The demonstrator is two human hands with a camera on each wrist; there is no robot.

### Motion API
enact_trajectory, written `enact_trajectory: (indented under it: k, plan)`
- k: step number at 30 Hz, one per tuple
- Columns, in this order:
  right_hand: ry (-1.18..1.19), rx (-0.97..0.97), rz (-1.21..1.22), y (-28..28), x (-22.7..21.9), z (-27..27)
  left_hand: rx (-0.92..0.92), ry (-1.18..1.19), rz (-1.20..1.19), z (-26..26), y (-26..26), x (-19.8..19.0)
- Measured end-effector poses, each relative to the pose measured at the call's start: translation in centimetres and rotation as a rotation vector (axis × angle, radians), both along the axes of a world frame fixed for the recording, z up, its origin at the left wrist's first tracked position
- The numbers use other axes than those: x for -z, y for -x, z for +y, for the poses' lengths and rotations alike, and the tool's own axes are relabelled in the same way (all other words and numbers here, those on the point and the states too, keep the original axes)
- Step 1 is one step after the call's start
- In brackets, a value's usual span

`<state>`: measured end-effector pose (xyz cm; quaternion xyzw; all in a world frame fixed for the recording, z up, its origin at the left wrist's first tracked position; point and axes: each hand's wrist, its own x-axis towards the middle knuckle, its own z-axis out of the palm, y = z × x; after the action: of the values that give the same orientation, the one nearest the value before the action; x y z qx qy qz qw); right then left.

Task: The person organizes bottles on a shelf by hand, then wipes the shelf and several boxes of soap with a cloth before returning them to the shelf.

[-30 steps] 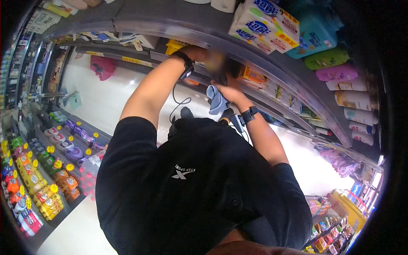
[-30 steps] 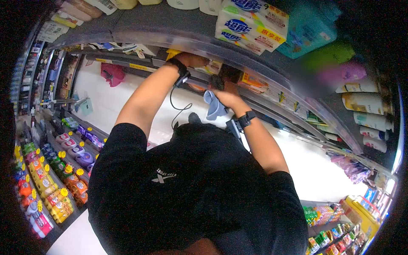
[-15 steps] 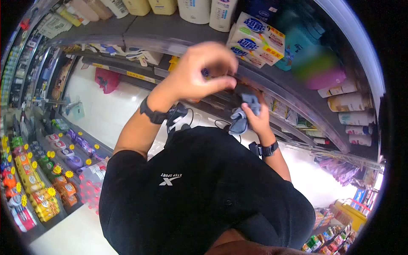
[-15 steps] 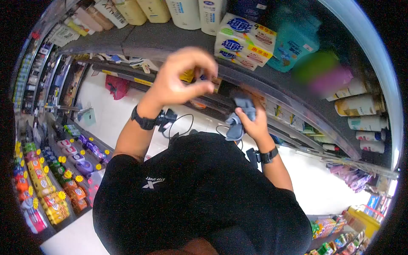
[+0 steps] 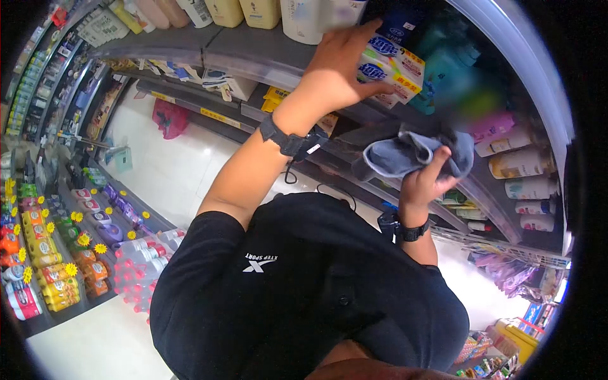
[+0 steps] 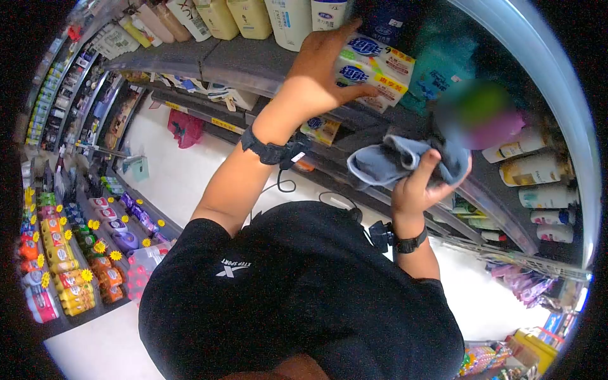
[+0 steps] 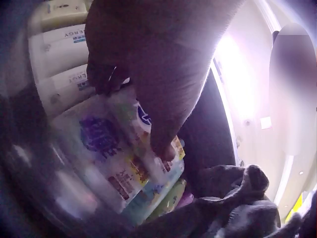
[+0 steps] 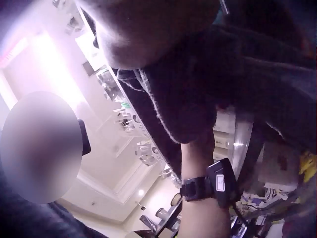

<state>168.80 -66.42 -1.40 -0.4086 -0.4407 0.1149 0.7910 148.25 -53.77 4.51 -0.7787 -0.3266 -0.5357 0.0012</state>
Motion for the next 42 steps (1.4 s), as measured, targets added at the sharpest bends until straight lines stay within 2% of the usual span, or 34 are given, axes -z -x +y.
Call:
enact_trajectory:
  k: [2,3,5,8,9,10,12,14,15,16,18,20,22,24,25,30,32,33,36,38,39,40,41,42]
  plan:
    - [0.108,0.023,-0.027,0.8,-1.2,0.5,0.028,0.004,0.077,0.6,0.4,0.4]
    - [0.072,-0.051,0.001,1.2,-1.4,1.1,0.029,0.000,0.078,0.3,0.5,0.0]
    - [0.093,-0.097,0.023,2.4,-2.0,1.2,0.159,0.160,-0.068,-0.8,0.7,-0.6]
    - [0.132,-0.153,-0.035,2.4,-1.2,1.5,0.207,0.056,-0.184,-3.4,0.7,-1.5]
    - [0.026,-0.150,-0.080,3.9,-2.1,1.5,0.228,0.086,-0.278,-5.1,0.6,-2.0]
    - [-0.078,-0.148,-0.126,5.0,-3.1,1.3,0.346,0.139,-0.354,-5.7,0.7,-1.1]
    - [-0.116,-0.114,-0.211,5.9,-4.7,0.8,0.557,0.228,-0.590,-8.3,1.1,-0.3]
    - [-0.240,-0.037,-0.550,6.8,-5.6,0.5,0.555,0.358,-0.688,-10.6,2.3,-0.8]
    - [-0.312,-0.101,-0.404,9.1,-5.4,0.6,0.588,0.375,-0.761,-11.7,2.4,-1.2]
    - [-0.378,-0.073,-0.524,9.8,-6.5,0.6,0.620,0.391,-0.835,-12.5,2.5,-1.5]
    - [-0.396,-0.129,-0.584,11.1,-6.9,0.4,0.420,0.336,-0.720,-13.7,4.8,0.0]
    - [-0.434,-0.151,-0.568,13.3,-6.8,0.4,0.357,0.268,-0.816,-14.9,5.5,0.5]
    - [-0.425,-0.169,-0.773,14.0,-7.6,-0.5,0.275,0.236,-0.771,-15.9,7.0,0.5]
    - [-0.364,-0.282,-0.842,14.7,-8.1,-1.2,0.170,0.269,-0.814,-17.0,7.9,0.9]
    - [-0.406,-0.330,-0.886,14.9,-8.2,-1.1,0.119,0.248,-0.785,-17.4,8.5,1.1]
    - [-0.474,-0.505,-0.956,16.0,-8.0,-0.2,0.008,0.208,-0.819,-18.7,9.3,1.1]
    - [-0.412,-0.562,-0.922,16.1,-7.3,0.2,0.024,0.325,-0.880,-19.4,9.2,1.0]
    - [-0.416,-0.575,-0.925,16.1,-7.2,0.4,-0.011,0.281,-0.881,-19.4,9.1,1.4]
    - [-0.450,-0.662,-0.872,16.2,-6.7,1.0,0.028,0.259,-0.929,-19.5,8.8,1.5]
    - [-0.428,-0.915,-0.526,16.5,-6.1,1.7,0.030,0.283,-0.916,-20.0,9.9,1.4]
    - [-0.337,-1.020,-0.374,16.5,-4.9,1.6,-0.052,0.283,-0.775,-20.4,10.9,1.4]
    - [-0.255,-1.123,-0.408,15.3,-4.9,1.7,-0.134,0.287,-0.635,-20.9,11.8,1.4]
    - [-0.073,-1.183,-0.280,14.7,-5.2,1.3,-0.220,0.252,-0.613,-21.1,12.9,2.0]
    - [0.111,-1.233,-0.150,14.3,-5.7,0.9,-0.174,0.192,-0.712,-21.1,13.6,2.6]
